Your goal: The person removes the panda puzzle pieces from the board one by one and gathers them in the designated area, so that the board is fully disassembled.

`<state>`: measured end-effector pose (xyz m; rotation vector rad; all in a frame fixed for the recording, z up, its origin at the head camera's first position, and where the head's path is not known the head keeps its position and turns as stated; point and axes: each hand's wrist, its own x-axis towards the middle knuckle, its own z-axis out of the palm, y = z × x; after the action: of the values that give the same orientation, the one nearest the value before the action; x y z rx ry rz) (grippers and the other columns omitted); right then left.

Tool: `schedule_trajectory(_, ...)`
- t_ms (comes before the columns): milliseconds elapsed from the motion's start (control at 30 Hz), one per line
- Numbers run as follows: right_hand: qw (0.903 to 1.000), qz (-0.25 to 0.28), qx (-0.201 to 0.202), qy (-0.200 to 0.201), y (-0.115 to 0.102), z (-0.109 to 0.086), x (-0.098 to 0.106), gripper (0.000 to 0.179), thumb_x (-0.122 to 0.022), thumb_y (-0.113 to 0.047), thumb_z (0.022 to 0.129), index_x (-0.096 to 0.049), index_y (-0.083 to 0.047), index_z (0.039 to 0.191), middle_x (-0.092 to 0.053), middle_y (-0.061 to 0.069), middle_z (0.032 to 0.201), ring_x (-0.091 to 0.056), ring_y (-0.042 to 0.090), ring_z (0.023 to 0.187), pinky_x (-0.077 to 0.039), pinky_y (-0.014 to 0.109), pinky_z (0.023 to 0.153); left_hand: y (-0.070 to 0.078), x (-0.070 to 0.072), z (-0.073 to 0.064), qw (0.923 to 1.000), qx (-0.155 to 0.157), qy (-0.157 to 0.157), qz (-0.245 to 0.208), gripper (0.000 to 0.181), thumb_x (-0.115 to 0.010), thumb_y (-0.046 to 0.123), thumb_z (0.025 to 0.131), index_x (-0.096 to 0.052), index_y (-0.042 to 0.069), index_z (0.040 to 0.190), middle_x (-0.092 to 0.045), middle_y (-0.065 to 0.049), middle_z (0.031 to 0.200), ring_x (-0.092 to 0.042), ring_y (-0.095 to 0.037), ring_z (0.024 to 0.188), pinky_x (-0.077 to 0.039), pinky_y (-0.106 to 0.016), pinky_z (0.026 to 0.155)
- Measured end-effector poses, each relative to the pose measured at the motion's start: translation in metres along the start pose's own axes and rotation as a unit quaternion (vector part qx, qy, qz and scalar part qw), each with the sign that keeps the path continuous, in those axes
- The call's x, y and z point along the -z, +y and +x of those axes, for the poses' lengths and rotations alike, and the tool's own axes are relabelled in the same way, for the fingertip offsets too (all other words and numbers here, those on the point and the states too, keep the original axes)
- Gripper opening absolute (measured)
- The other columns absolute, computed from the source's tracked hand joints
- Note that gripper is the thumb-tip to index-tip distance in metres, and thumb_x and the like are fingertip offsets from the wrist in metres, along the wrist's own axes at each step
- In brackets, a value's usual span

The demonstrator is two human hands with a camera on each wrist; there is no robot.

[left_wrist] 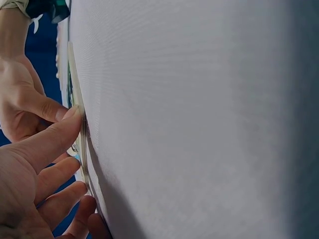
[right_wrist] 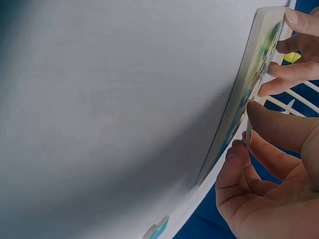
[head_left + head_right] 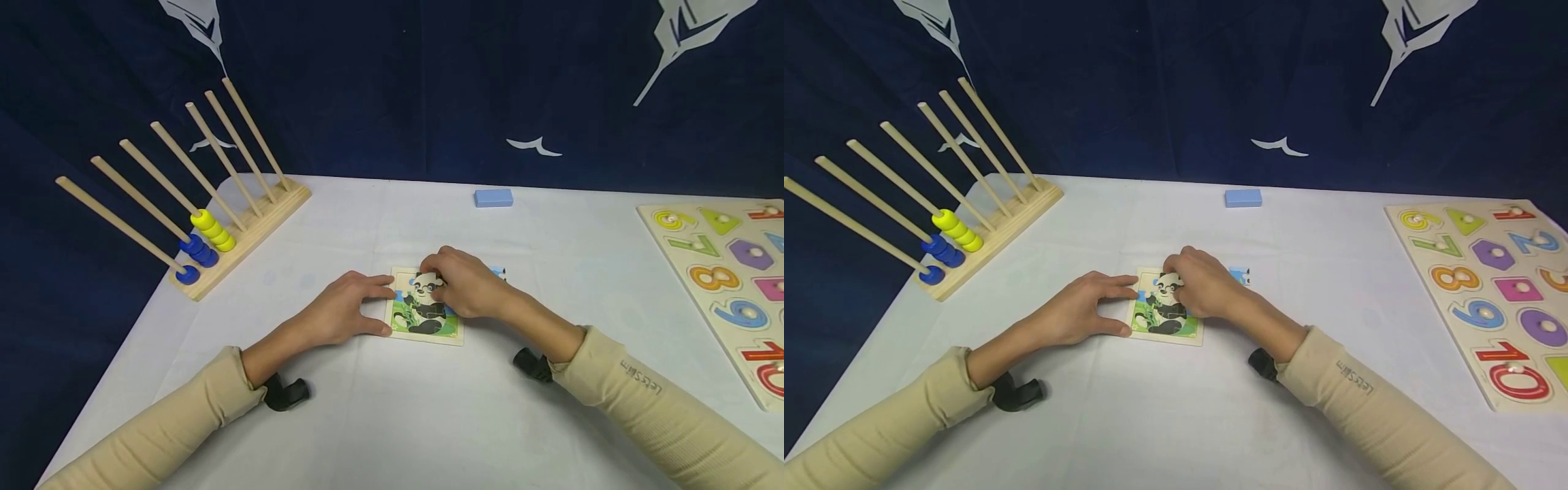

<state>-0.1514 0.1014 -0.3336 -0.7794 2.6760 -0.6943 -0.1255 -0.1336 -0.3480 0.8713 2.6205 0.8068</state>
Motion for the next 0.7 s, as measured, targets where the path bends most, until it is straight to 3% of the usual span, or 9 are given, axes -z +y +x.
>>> schedule_trajectory(433,0.9999,0.015,-0.003,0.001,-0.0002,-0.0017,0.0039,0.034,-0.067,0.0,0.09,-0.064,0.003,0.123,-0.059,0.008,0.1,-0.052,0.023,0.09,-0.044,0.041,0.083,-0.0006,-0.0001,0.0002,1.0,-0.004,-0.002,0.004,0.053,-0.086,0.023,0.078,-0.068,0.003,0.125,-0.053,-0.012,0.142,-0.05,-0.032,0.127,-0.041,-0.04,0.101)
schedule_trajectory(700,0.9993,0.014,-0.004,0.033,0.0019,-0.0096,0.0087,0.033,-0.072,-0.002,0.087,-0.067,0.0,0.12,-0.056,0.009,0.098,-0.051,0.024,0.09,-0.042,0.04,0.081,0.0001,0.0007,-0.0003,1.0,-0.008,-0.001,0.005,0.053,-0.085,0.022,0.078,-0.068,0.002,0.125,-0.053,-0.013,0.142,-0.05,-0.033,0.128,-0.041,-0.041,0.102)
